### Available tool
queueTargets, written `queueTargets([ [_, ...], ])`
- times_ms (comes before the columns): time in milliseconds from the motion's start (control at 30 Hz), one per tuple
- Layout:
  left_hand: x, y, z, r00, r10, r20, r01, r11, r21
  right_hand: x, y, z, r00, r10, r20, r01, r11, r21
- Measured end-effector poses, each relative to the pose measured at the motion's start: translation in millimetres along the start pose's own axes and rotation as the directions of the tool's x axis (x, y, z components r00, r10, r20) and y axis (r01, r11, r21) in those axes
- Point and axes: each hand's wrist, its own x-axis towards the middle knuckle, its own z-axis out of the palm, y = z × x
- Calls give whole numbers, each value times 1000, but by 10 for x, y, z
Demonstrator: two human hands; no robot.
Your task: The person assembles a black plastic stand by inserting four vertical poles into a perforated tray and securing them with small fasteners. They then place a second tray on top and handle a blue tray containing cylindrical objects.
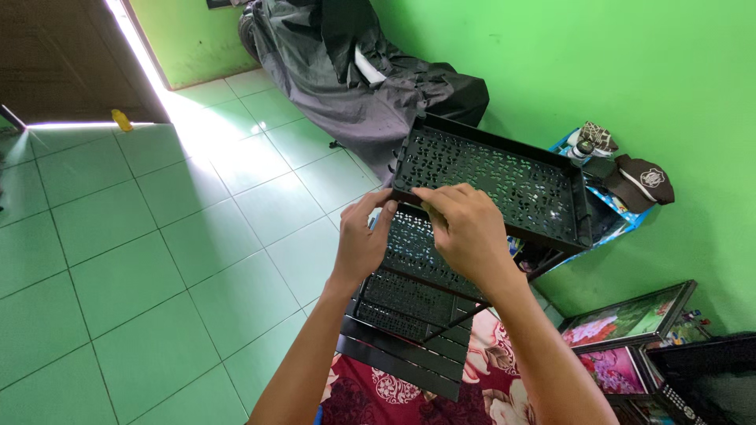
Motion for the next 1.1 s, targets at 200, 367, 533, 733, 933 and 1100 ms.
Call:
queueTargets([
  [200, 78, -12, -74, 999, -39, 0, 38, 992, -121, 17, -143, -134, 999, 31, -44, -32, 999, -8],
  [367, 161, 188, -210, 992, -22, -124, 15, 998, -59, -345, -78, -315, 903, 120, -413, -134, 991, -4],
  [533, 263, 648, -60, 966, 252, -62, -255, 966, -49, -926, 539, -480, 567, 347, -747, -225, 938, 265],
  [733, 514, 1145, 714, 867, 418, 271, -406, 908, -101, -1439, 1660, -561, 355, 716, -601, 33, 633, 774],
  [933, 884, 1167, 1846, 783, 314, 537, -453, 879, 147, -1510, 2547, -259, 546, 806, -230, -289, 439, 851],
  [1100, 1124, 960, 2374, 728, 224, 648, -505, 815, 285, -1355, 2923, -12, 746, 650, -146, -234, 460, 857],
])
